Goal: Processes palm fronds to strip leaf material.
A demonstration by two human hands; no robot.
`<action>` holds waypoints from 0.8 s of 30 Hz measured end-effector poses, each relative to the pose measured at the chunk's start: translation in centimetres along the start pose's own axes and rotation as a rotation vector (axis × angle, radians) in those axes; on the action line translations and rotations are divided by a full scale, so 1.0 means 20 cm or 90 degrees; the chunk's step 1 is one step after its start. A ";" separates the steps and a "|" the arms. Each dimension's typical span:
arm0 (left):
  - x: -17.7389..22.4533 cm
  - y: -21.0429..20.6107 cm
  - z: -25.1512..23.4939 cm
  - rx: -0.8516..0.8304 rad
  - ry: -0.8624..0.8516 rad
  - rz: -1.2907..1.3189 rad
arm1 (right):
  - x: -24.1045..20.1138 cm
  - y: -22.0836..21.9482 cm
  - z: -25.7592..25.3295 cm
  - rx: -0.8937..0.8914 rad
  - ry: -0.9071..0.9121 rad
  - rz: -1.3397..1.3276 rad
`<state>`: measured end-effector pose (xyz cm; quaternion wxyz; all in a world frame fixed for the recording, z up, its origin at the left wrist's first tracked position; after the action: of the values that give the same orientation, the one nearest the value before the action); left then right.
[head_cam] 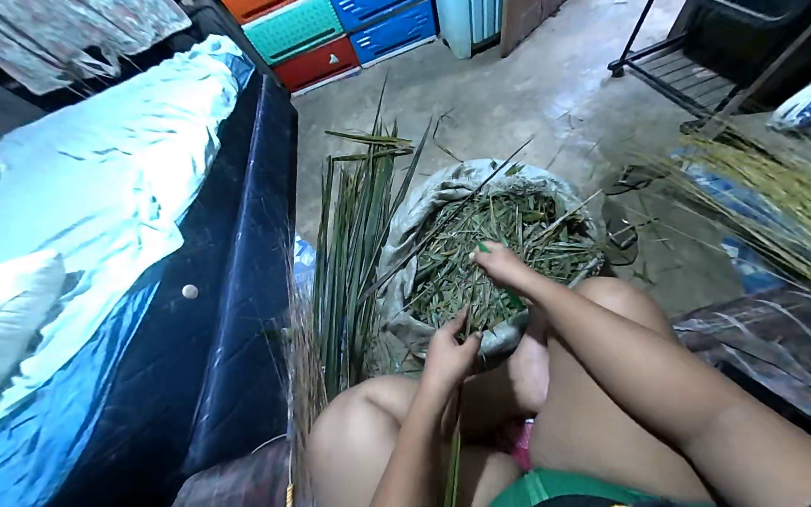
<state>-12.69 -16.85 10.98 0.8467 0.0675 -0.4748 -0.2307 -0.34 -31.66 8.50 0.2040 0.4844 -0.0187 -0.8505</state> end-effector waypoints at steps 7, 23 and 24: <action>-0.06 0.07 -0.06 0.086 0.031 0.014 | -0.01 -0.03 0.09 -0.009 0.028 0.168; -0.06 0.10 -0.07 0.119 0.025 -0.092 | -0.08 -0.14 0.15 0.010 -0.028 0.552; -0.06 0.11 -0.08 0.120 0.028 -0.090 | -0.06 -0.18 0.19 -0.041 -0.011 0.527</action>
<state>-11.25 -14.46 9.88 0.8286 0.1852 -0.4694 -0.2425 -4.17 -28.49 10.75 0.5435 0.4224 -0.1868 -0.7009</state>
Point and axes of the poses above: each hand's wrist, its own z-axis away from the middle knuckle, its own y-axis out of the back of the hand, x = y × z, the point moved 4 cm from there along -z, towards the middle knuckle, and after that the axes turned 1 degree about y, right-handed, at the moved point
